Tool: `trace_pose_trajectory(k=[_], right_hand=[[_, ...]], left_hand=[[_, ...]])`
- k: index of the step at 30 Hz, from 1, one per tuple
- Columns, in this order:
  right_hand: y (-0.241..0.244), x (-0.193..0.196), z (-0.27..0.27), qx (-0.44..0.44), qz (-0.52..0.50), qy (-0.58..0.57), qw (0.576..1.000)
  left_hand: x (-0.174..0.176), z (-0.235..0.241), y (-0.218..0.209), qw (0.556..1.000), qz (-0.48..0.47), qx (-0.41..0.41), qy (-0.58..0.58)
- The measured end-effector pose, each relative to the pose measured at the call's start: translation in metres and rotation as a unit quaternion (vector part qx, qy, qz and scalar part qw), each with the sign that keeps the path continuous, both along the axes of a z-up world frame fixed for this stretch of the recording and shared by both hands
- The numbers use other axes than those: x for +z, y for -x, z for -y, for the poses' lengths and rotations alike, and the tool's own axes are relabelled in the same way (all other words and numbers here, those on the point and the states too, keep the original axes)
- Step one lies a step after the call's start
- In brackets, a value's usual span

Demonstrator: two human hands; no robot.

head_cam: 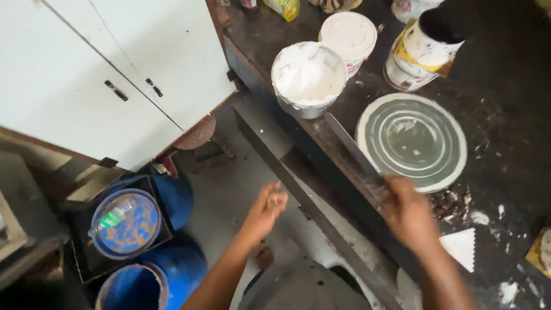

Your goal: The person glazes a chocolate cake with dark chocolate syrup, then makes a pastry flower using white and pink frosting and places it on the cake.

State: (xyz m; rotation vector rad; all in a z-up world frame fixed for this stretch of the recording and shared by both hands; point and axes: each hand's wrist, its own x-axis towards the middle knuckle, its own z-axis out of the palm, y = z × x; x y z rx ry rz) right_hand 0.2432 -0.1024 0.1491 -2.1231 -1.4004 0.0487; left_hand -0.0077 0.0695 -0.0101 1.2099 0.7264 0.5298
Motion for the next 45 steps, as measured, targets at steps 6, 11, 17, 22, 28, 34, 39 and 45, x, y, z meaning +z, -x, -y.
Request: trace_pose_trajectory(k=[6, 11, 17, 22, 28, 34, 39, 45], right_hand=[[-0.034, 0.053, -0.053, -0.070, 0.189, 0.223, 0.954], [-0.044, 0.061, -0.113, -0.082, 0.229, 0.191, 0.951], [-0.071, 0.048, -0.174, -0.127, 0.246, 0.278, 0.920], [-0.067, -0.006, -0.220, -0.077, 0.231, 0.271, 0.931], [-0.002, -0.127, -0.325, -0.112, -0.126, 0.195, 0.966], [0.013, -0.153, -0.385, -0.106, -0.395, -0.002, 0.913], [-0.002, -0.103, -0.422, -0.155, 0.076, 0.349, 0.921], [-0.006, -0.071, -0.435, -0.133, 0.192, 0.295, 0.927]], left_hand=[[-0.021, -0.221, -0.106, 0.940, -0.233, 0.057, -0.241], [-0.039, -0.379, -0.219, 0.906, -0.256, 0.029, -0.337], [-0.021, -0.386, -0.250, 0.895, -0.214, -0.016, -0.391], [0.056, -0.386, -0.236, 0.850, 0.019, 0.009, -0.526], [0.099, -0.446, -0.231, 0.764, 0.073, -0.036, -0.640], [0.097, -0.501, -0.248, 0.719, 0.078, -0.111, -0.682], [0.090, -0.514, -0.258, 0.706, 0.090, -0.179, -0.680], [0.074, -0.490, -0.269, 0.679, 0.120, -0.228, -0.687]])
